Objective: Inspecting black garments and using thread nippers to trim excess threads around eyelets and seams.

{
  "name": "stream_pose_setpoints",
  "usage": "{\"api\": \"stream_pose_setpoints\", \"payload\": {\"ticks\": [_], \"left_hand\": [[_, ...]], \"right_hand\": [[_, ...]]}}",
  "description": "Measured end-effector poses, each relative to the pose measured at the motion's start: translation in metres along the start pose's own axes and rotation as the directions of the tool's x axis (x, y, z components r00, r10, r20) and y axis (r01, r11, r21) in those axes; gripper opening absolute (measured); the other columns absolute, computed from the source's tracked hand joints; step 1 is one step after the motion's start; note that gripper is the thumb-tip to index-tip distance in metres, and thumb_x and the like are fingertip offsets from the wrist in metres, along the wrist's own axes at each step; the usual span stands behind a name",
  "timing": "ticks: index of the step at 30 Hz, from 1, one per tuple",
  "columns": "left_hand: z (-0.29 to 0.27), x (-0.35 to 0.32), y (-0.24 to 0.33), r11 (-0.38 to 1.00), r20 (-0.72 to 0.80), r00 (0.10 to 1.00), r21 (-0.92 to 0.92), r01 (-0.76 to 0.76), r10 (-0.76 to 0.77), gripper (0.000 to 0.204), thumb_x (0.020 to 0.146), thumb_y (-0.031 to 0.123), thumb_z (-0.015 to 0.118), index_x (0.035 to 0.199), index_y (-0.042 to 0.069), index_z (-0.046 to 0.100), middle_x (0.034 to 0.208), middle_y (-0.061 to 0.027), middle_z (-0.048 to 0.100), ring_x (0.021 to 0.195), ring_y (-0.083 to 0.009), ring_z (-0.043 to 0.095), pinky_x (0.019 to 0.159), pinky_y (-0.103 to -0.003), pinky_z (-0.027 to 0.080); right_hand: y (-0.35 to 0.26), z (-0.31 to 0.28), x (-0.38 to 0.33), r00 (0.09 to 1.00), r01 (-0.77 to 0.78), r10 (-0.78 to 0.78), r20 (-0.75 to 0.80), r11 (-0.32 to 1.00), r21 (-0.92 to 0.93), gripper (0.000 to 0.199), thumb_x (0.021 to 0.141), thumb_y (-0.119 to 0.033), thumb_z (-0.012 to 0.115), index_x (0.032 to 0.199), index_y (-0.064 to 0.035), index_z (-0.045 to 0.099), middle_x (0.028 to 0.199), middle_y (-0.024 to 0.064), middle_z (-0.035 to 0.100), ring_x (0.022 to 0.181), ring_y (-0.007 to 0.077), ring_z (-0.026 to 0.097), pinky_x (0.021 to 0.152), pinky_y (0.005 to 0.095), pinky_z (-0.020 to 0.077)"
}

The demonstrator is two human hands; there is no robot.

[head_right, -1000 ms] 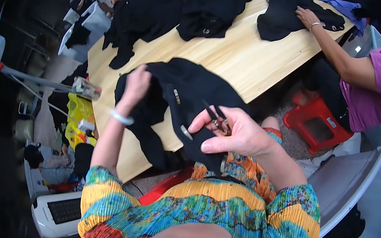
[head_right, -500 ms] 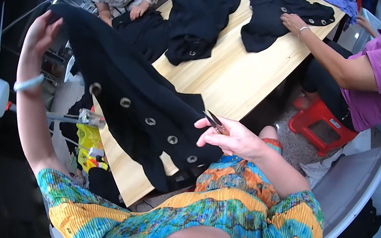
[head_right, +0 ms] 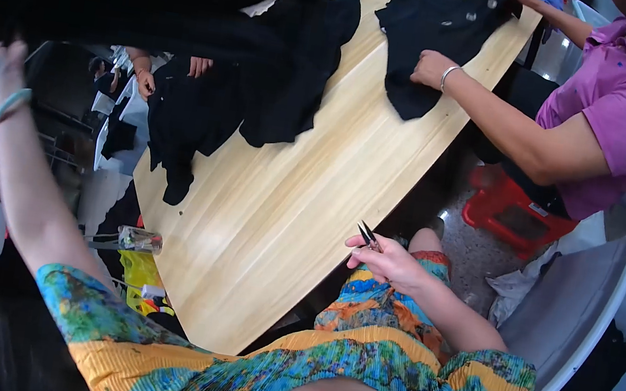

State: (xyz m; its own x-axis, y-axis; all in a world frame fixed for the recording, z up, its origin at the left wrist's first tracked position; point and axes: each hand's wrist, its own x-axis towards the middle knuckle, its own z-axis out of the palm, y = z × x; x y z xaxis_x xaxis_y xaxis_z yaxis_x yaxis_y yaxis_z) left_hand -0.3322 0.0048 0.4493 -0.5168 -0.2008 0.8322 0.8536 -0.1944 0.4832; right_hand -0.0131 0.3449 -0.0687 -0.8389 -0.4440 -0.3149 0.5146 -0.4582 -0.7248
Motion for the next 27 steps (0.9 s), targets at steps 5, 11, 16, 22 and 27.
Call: {"api": "stream_pose_setpoints", "payload": {"ticks": [5, 11, 16, 22, 27], "left_hand": [[-0.080, -0.178, -0.151, 0.850, -0.410, 0.791, 0.066, 0.522, -0.454, 0.027, 0.083, 0.014, 0.045, 0.104, -0.002, 0.049, 0.099, -0.0176, 0.053, 0.091, -0.0293, 0.054, 0.080, -0.038, 0.047], [-0.147, -0.387, -0.275, 0.118, -0.290, 0.333, 0.569, 0.814, -0.897, 0.022, 0.076, 0.014, 0.055, 0.092, -0.001, 0.049, 0.074, -0.0123, 0.045, 0.067, -0.0257, 0.048, 0.064, -0.042, 0.046], [0.007, -0.448, -0.254, 0.192, -0.299, 0.690, 0.820, 0.540, -0.659, 0.046, 0.072, 0.021, 0.060, 0.109, -0.003, 0.047, 0.112, -0.0254, 0.047, 0.103, -0.0385, 0.046, 0.088, -0.040, 0.039], [0.047, -0.506, -0.286, 0.800, 0.533, 0.695, 0.592, 0.101, -0.483, 0.037, 0.075, 0.014, 0.060, 0.102, -0.008, 0.049, 0.093, -0.0214, 0.056, 0.087, -0.0309, 0.054, 0.078, -0.036, 0.042], [0.135, -0.568, -0.228, 0.761, 0.734, 0.213, 0.591, 0.268, -0.645, 0.028, 0.079, 0.015, 0.058, 0.102, 0.000, 0.051, 0.092, -0.0144, 0.053, 0.084, -0.0209, 0.052, 0.072, -0.030, 0.042]], "right_hand": [[0.019, 0.002, -0.008, 0.999, -0.044, 0.043, -0.032, 0.999, -0.010, 0.028, 0.084, -0.016, 0.051, 0.108, -0.0031, 0.047, 0.080, 0.0084, 0.056, 0.043, 0.0007, 0.035, 0.038, 0.0151, 0.0276], [0.053, 0.021, -0.024, 0.990, -0.066, 0.065, -0.121, 0.998, -0.003, 0.026, 0.084, -0.018, 0.051, 0.106, -0.0049, 0.048, 0.079, 0.0069, 0.057, 0.042, 0.0008, 0.036, 0.037, 0.0155, 0.0279], [0.064, 0.021, -0.048, 0.944, 0.016, -0.016, -0.330, 1.000, -0.002, 0.026, 0.084, -0.019, 0.052, 0.105, -0.0037, 0.049, 0.074, 0.0058, 0.056, 0.039, 0.0009, 0.034, 0.036, 0.0150, 0.0265], [0.054, 0.037, -0.043, 0.915, 0.177, -0.227, -0.335, 0.969, -0.171, 0.027, 0.089, -0.027, 0.044, 0.098, -0.0050, 0.055, 0.063, 0.0009, 0.056, 0.042, 0.0026, 0.038, 0.038, 0.0171, 0.0275], [0.038, 0.032, -0.090, 0.675, 0.407, -0.561, -0.480, 0.825, -0.391, 0.028, 0.088, -0.029, 0.042, 0.088, -0.0043, 0.056, 0.064, 0.0019, 0.059, 0.047, 0.0049, 0.041, 0.043, 0.0203, 0.0337]]}}
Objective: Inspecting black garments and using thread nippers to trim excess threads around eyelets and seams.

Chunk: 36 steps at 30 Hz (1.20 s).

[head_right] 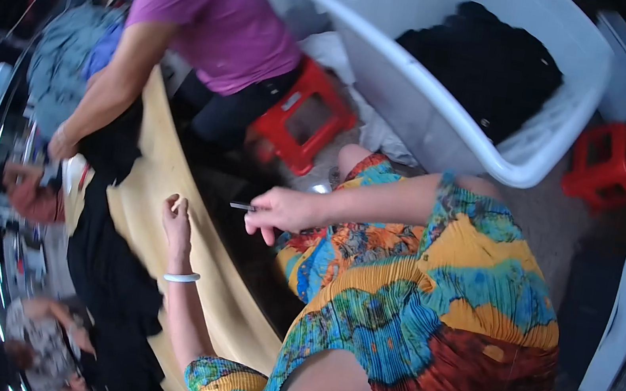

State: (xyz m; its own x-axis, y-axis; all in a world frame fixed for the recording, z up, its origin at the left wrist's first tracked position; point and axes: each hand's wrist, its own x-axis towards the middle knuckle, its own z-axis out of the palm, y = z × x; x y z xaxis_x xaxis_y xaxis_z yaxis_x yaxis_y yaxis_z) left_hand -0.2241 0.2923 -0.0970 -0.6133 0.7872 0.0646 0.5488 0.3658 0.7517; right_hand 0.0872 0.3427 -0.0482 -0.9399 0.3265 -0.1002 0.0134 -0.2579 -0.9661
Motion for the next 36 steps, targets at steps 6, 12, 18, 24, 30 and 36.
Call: {"api": "stream_pose_setpoints", "payload": {"ticks": [6, 12, 18, 24, 30, 36], "left_hand": [[0.133, -0.010, 0.105, 0.913, 0.352, 0.847, -0.240, -0.329, 0.398, 0.019, 0.080, 0.007, 0.057, 0.097, 0.000, 0.052, 0.089, -0.0109, 0.054, 0.080, -0.0169, 0.055, 0.071, -0.027, 0.044], [0.226, -0.035, 0.236, 0.719, 0.391, 0.608, -0.277, -0.638, 0.690, 0.018, 0.076, 0.005, 0.056, 0.093, -0.001, 0.051, 0.094, -0.0182, 0.052, 0.091, -0.0348, 0.050, 0.077, -0.037, 0.041], [0.334, -0.042, 0.339, 0.420, 0.297, 0.332, -0.314, -0.852, 0.895, 0.019, 0.076, 0.006, 0.056, 0.093, 0.000, 0.052, 0.104, -0.0239, 0.048, 0.097, -0.0400, 0.047, 0.081, -0.040, 0.041], [0.369, -0.024, 0.351, 0.489, 0.414, 0.362, -0.256, -0.834, 0.835, 0.016, 0.077, 0.012, 0.058, 0.086, -0.001, 0.056, 0.097, -0.0199, 0.054, 0.082, -0.0371, 0.054, 0.070, -0.039, 0.044], [0.380, -0.025, 0.350, 0.525, 0.457, 0.374, -0.266, -0.809, 0.807, 0.012, 0.077, 0.010, 0.058, 0.083, 0.000, 0.056, 0.086, -0.0152, 0.059, 0.077, -0.0328, 0.057, 0.068, -0.036, 0.044], [0.388, -0.019, 0.355, 0.511, 0.418, 0.382, -0.260, -0.819, 0.824, 0.012, 0.071, 0.010, 0.061, 0.079, 0.002, 0.057, 0.082, -0.0112, 0.059, 0.071, -0.0290, 0.055, 0.064, -0.035, 0.043]], "right_hand": [[-0.046, -0.111, -0.110, 0.737, 0.167, -0.200, -0.646, 0.979, -0.113, 0.032, 0.088, -0.034, 0.044, 0.084, -0.0052, 0.057, 0.065, 0.0003, 0.059, 0.046, 0.0022, 0.042, 0.043, 0.0149, 0.0342], [-0.069, -0.266, -0.222, 0.165, -0.038, -0.330, -0.929, 0.939, -0.341, 0.038, 0.085, -0.042, 0.042, 0.081, -0.0065, 0.057, 0.068, 0.0044, 0.058, 0.048, 0.0093, 0.047, 0.048, 0.0222, 0.0381], [0.032, -0.437, -0.330, -0.375, -0.519, -0.429, -0.822, 0.832, -0.197, 0.021, 0.076, -0.026, 0.056, 0.066, -0.0077, 0.055, 0.056, 0.0068, 0.052, 0.041, 0.0125, 0.045, 0.036, 0.0250, 0.0345], [0.161, -0.449, -0.321, -0.179, -0.751, 0.118, -0.977, 0.625, 0.214, 0.030, 0.078, -0.026, 0.042, 0.084, -0.0044, 0.061, 0.088, 0.0158, 0.061, 0.086, 0.0332, 0.056, 0.075, 0.0404, 0.0453], [0.287, -0.421, -0.296, -0.185, -0.773, 0.362, -0.914, 0.521, 0.363, 0.047, 0.072, -0.046, 0.058, 0.095, -0.0051, 0.060, 0.098, 0.0166, 0.058, 0.094, 0.0302, 0.055, 0.081, 0.0381, 0.0435], [0.352, -0.415, -0.268, -0.250, -0.439, 0.411, -0.877, 0.759, 0.481, 0.043, 0.066, -0.038, 0.065, 0.092, -0.0042, 0.061, 0.091, 0.0137, 0.061, 0.090, 0.0271, 0.057, 0.077, 0.0331, 0.0445]]}}
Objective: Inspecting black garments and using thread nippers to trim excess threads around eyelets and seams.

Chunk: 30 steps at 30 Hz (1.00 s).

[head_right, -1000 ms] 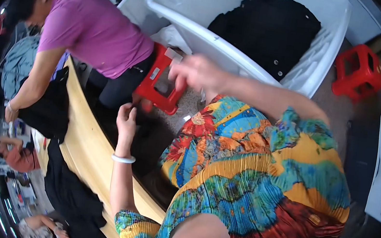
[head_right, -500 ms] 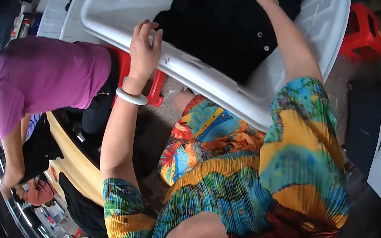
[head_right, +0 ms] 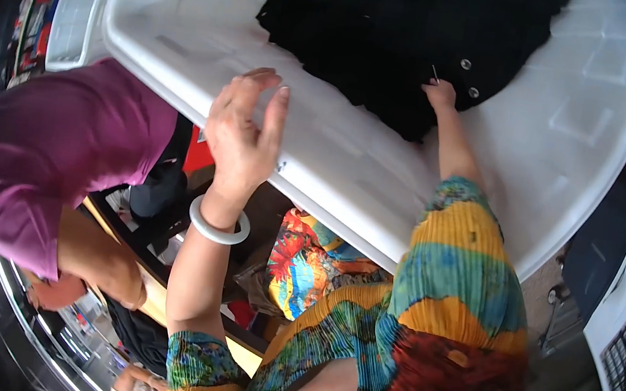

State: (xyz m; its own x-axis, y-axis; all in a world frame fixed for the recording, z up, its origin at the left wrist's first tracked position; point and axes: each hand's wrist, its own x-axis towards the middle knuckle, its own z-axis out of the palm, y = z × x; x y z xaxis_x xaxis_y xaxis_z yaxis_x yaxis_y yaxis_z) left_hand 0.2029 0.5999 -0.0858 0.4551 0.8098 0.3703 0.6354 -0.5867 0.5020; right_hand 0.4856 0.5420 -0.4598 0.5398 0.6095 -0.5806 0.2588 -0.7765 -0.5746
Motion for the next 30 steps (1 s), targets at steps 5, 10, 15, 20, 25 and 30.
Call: {"api": "stream_pose_setpoints", "payload": {"ticks": [5, 10, 15, 20, 25, 30], "left_hand": [[-0.026, -0.019, -0.023, 0.998, -0.101, 0.994, 0.043, 0.050, -0.045, 0.012, 0.066, 0.010, 0.060, 0.071, 0.001, 0.054, 0.071, -0.0139, 0.056, 0.067, -0.0320, 0.054, 0.063, -0.038, 0.044], [0.011, -0.015, -0.004, 0.999, -0.076, 0.997, -0.034, 0.021, -0.023, 0.014, 0.069, 0.016, 0.061, 0.071, 0.004, 0.053, 0.071, -0.0107, 0.053, 0.070, -0.0286, 0.053, 0.067, -0.037, 0.042], [-0.001, -0.029, -0.007, 0.996, -0.090, 0.993, 0.037, 0.082, -0.078, 0.015, 0.071, 0.019, 0.058, 0.069, 0.005, 0.053, 0.069, -0.0105, 0.053, 0.071, -0.0279, 0.053, 0.067, -0.036, 0.042], [0.002, -0.030, -0.007, 0.990, -0.153, 0.987, 0.125, 0.060, -0.041, 0.017, 0.072, 0.021, 0.055, 0.067, 0.004, 0.054, 0.068, -0.0115, 0.054, 0.071, -0.0287, 0.054, 0.068, -0.037, 0.042], [0.017, -0.038, -0.002, 0.996, -0.292, 0.956, 0.084, 0.012, 0.013, 0.015, 0.073, 0.017, 0.055, 0.069, 0.003, 0.052, 0.070, -0.0118, 0.054, 0.073, -0.0297, 0.053, 0.070, -0.038, 0.042], [-0.009, -0.079, 0.025, 0.993, -0.135, 0.987, 0.093, -0.080, 0.092, 0.015, 0.074, 0.012, 0.055, 0.082, 0.000, 0.052, 0.085, -0.0182, 0.051, 0.081, -0.0346, 0.052, 0.073, -0.042, 0.044]], "right_hand": [[-0.068, 0.020, -0.021, 0.956, 0.033, -0.090, 0.279, 0.979, 0.203, 0.039, 0.069, -0.034, 0.068, 0.091, -0.0040, 0.059, 0.071, 0.0030, 0.056, 0.062, 0.0147, 0.051, 0.059, 0.0297, 0.0428], [0.006, 0.025, 0.016, 0.994, -0.058, 0.037, 0.099, 0.974, 0.221, 0.033, 0.068, -0.020, 0.065, 0.098, -0.0083, 0.056, 0.064, 0.0037, 0.053, 0.045, 0.0156, 0.046, 0.035, 0.0273, 0.0337], [-0.055, 0.009, -0.001, 0.970, -0.165, 0.110, 0.214, 0.953, 0.255, 0.009, 0.073, -0.017, 0.056, 0.074, -0.0092, 0.052, 0.051, -0.0008, 0.037, 0.038, 0.0111, 0.034, 0.035, 0.0244, 0.0294], [-0.114, -0.046, -0.028, 0.947, -0.188, 0.075, 0.311, 0.917, 0.352, 0.009, 0.072, -0.014, 0.058, 0.075, -0.0101, 0.051, 0.052, -0.0011, 0.038, 0.035, 0.0086, 0.032, 0.030, 0.0193, 0.0264], [-0.209, -0.062, -0.076, 0.914, 0.119, -0.279, 0.293, 0.878, 0.464, 0.009, 0.070, -0.015, 0.059, 0.071, -0.0089, 0.052, 0.050, 0.0008, 0.045, 0.028, 0.0093, 0.034, 0.025, 0.0218, 0.0264], [-0.273, -0.135, -0.171, 0.760, 0.180, -0.612, 0.219, 0.522, 0.834, 0.010, 0.076, -0.022, 0.059, 0.077, -0.0122, 0.058, 0.057, -0.0038, 0.050, 0.040, 0.0046, 0.039, 0.033, 0.0173, 0.0269]]}}
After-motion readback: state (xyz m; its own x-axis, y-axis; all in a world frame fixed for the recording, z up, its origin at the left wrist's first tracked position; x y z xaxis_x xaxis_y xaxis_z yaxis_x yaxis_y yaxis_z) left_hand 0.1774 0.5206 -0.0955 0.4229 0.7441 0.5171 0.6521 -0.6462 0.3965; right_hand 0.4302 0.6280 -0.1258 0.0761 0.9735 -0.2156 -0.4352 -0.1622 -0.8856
